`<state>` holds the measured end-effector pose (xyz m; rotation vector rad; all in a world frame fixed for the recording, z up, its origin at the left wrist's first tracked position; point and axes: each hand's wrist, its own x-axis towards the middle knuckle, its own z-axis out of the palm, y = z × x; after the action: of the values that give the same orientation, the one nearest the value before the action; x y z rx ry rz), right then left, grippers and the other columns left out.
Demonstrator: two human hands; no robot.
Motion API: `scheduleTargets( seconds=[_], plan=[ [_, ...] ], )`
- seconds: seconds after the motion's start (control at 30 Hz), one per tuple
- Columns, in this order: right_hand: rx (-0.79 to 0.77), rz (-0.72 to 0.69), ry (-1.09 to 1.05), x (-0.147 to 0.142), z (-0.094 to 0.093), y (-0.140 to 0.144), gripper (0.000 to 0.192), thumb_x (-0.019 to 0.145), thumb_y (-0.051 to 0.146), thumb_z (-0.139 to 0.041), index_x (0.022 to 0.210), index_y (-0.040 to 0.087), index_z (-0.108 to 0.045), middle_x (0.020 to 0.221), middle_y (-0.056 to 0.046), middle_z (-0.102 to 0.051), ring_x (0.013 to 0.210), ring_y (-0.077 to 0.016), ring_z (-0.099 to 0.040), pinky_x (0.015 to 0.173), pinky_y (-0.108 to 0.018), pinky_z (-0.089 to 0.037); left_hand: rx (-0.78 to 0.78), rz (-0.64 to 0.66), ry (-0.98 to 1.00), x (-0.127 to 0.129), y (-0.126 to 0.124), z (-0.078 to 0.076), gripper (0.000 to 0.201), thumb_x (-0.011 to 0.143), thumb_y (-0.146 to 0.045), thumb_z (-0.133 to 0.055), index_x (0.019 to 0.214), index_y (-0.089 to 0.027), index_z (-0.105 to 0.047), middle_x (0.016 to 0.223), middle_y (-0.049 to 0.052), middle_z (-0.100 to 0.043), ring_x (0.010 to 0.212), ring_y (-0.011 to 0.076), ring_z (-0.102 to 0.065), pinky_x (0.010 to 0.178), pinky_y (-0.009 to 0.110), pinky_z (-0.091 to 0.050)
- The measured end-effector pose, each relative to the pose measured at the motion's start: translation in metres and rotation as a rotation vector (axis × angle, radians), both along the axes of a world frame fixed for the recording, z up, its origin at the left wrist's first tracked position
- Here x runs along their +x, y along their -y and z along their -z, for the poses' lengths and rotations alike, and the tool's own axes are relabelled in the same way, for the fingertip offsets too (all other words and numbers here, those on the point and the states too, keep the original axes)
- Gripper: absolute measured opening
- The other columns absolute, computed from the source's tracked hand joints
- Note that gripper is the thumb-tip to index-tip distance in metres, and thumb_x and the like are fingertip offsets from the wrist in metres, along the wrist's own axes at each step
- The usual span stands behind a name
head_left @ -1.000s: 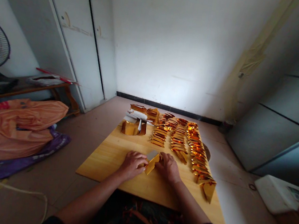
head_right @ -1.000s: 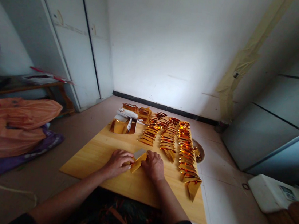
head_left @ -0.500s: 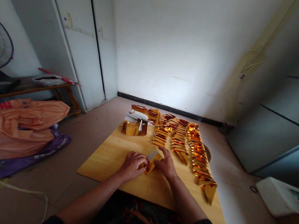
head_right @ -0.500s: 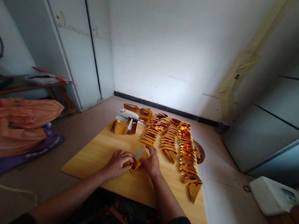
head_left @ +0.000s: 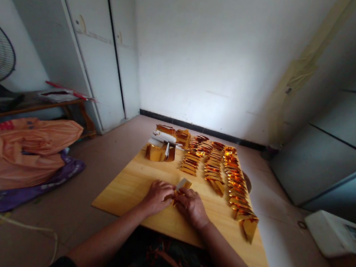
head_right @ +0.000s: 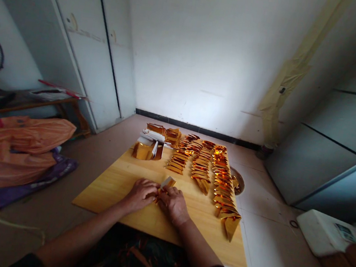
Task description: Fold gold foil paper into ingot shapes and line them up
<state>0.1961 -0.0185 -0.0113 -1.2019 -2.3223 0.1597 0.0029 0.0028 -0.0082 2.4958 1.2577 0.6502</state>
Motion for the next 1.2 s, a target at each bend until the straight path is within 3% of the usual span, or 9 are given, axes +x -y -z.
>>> scheduleTargets(
  seconds=[0.27, 0.57, 0.9, 1.2],
  plan=[
    [-0.09, 0.09, -0.125, 0.01, 0.001, 0.001, 0.02, 0.087, 0.02, -0.053, 0.081, 0.023, -0.071, 0.098, -0.005, -0.06, 0.083, -0.0139, -0.059, 0.075, -0.024, -0.046, -0.025, 0.066, -0.052, -0.005, 0.005, -0.009, 0.025, 0.08, -0.016, -0.053, 0.092, -0.031, -0.069, 0.124, -0.002, -0.062, 0.113, 0.0206, -0.052, 0.1, 0.044, -0.029],
    [-0.165, 0.033, -0.11, 0.014, -0.005, 0.0, 0.017, 0.089, 0.03, -0.055, 0.09, 0.025, -0.071, 0.095, -0.003, -0.062, 0.082, -0.0132, -0.061, 0.075, -0.022, -0.046, 0.036, 0.119, -0.119, -0.008, 0.005, -0.007, 0.026, 0.082, -0.017, -0.053, 0.098, -0.033, -0.066, 0.129, -0.003, -0.058, 0.117, 0.0218, -0.048, 0.102, 0.048, -0.026],
    [-0.271, 0.24, -0.006, 0.003, -0.018, -0.007, 0.013, 0.085, 0.025, -0.056, 0.081, 0.023, -0.068, 0.09, -0.002, -0.064, 0.071, -0.0122, -0.061, 0.059, -0.02, -0.039, 0.037, 0.163, -0.103, -0.006, 0.006, -0.009, 0.028, 0.083, -0.013, -0.048, 0.1, -0.03, -0.063, 0.124, -0.002, -0.062, 0.121, 0.0213, -0.047, 0.108, 0.051, -0.017],
    [-0.364, 0.357, 0.079, -0.003, -0.024, -0.008, 0.016, 0.085, 0.031, -0.054, 0.081, 0.021, -0.066, 0.091, -0.001, -0.064, 0.076, -0.0115, -0.059, 0.06, -0.02, -0.034, -0.047, 0.13, -0.104, -0.004, 0.005, -0.01, 0.03, 0.079, -0.012, -0.049, 0.103, -0.027, -0.059, 0.123, 0.0, -0.062, 0.121, 0.0217, -0.048, 0.109, 0.051, -0.019]
  ],
)
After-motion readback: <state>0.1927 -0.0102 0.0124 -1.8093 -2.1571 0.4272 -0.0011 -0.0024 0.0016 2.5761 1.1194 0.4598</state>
